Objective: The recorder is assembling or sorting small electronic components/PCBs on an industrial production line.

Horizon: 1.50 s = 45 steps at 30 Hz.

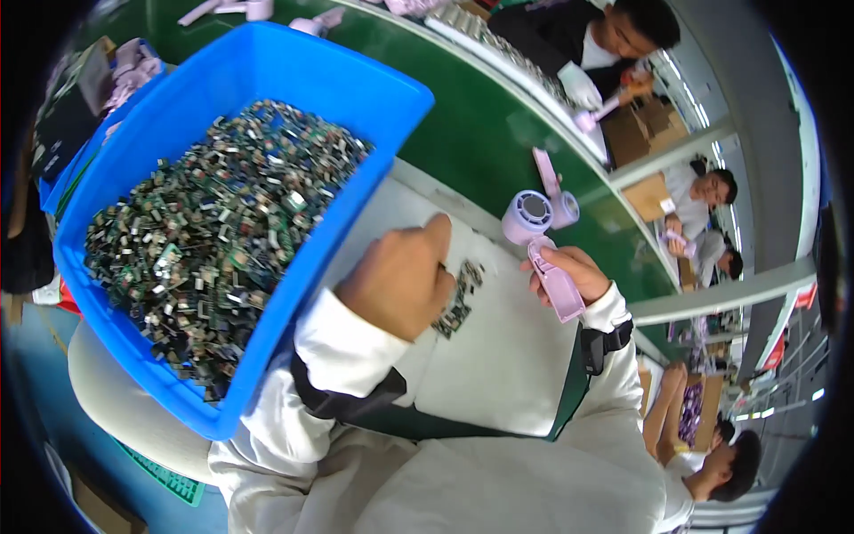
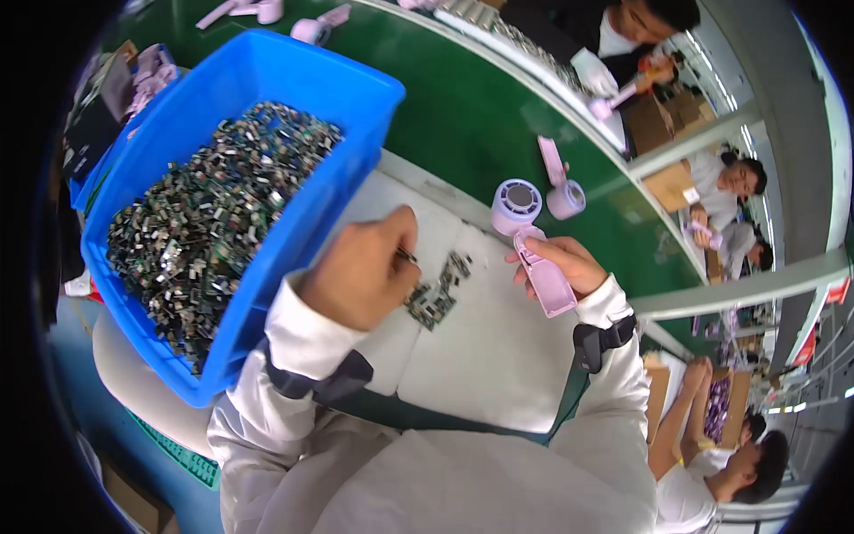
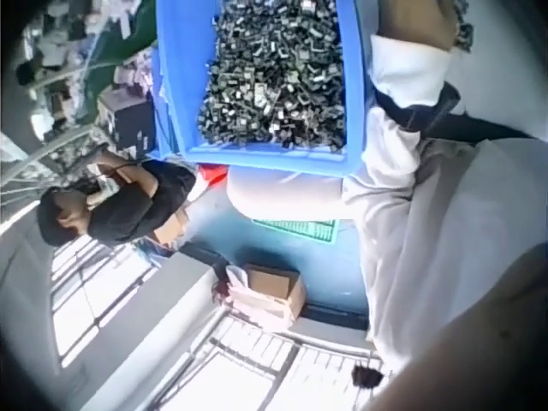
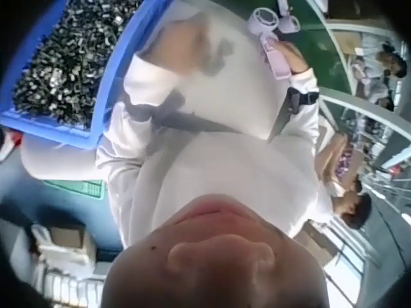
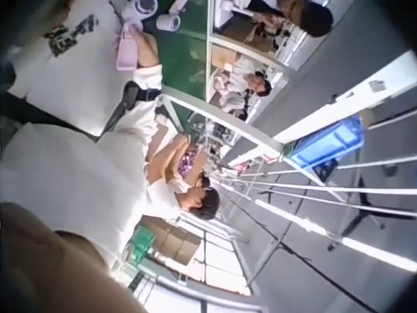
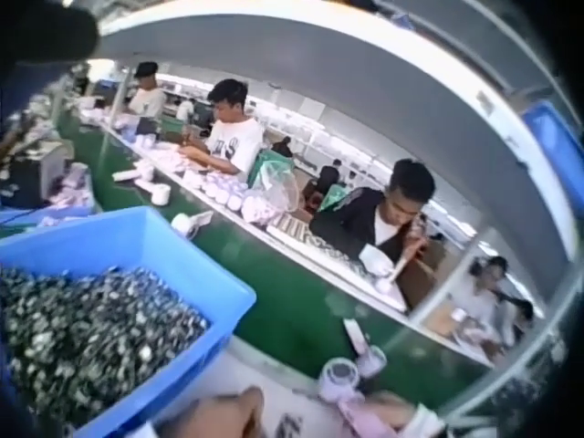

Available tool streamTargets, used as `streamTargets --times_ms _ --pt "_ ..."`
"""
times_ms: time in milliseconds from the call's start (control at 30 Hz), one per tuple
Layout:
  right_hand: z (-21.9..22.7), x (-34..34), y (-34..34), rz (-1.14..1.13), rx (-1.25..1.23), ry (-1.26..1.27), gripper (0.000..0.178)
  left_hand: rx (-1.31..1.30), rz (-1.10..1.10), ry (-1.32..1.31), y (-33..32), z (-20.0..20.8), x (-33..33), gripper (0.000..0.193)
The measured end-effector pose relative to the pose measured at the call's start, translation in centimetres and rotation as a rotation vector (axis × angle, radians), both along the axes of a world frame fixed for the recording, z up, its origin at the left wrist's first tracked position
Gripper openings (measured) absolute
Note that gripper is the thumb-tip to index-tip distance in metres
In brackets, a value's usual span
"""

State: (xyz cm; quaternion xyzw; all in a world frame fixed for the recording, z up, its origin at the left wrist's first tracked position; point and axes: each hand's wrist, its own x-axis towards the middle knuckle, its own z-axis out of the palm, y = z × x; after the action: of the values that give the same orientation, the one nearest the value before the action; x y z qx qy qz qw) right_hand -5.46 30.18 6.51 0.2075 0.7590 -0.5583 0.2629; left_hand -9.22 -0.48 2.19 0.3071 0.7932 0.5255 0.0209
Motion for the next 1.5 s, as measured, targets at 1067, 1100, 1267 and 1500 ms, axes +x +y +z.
streamTargets --times_ms 1067,1100,1267,1500 --pt "-4.6 9.2 -5.9 0.157 0.245 0.774 0.011 0.228 -0.222 -0.246 3.1 -1.0 5.4 0.024" --pt "-4.6 9.2 -6.1 0.122 0.22 0.713 0.011 0.284 -0.225 -0.295 3.2 -1.4 5.4 0.023" --pt "-4.6 9.1 -6.6 0.032 0.317 0.694 0.012 0.396 -0.15 -0.51 4.6 -2.5 6.1 0.025" --pt "-5.3 9.3 -7.0 0.043 0.36 0.743 0.013 0.199 -0.199 -0.375 5.0 -2.9 6.2 0.033"
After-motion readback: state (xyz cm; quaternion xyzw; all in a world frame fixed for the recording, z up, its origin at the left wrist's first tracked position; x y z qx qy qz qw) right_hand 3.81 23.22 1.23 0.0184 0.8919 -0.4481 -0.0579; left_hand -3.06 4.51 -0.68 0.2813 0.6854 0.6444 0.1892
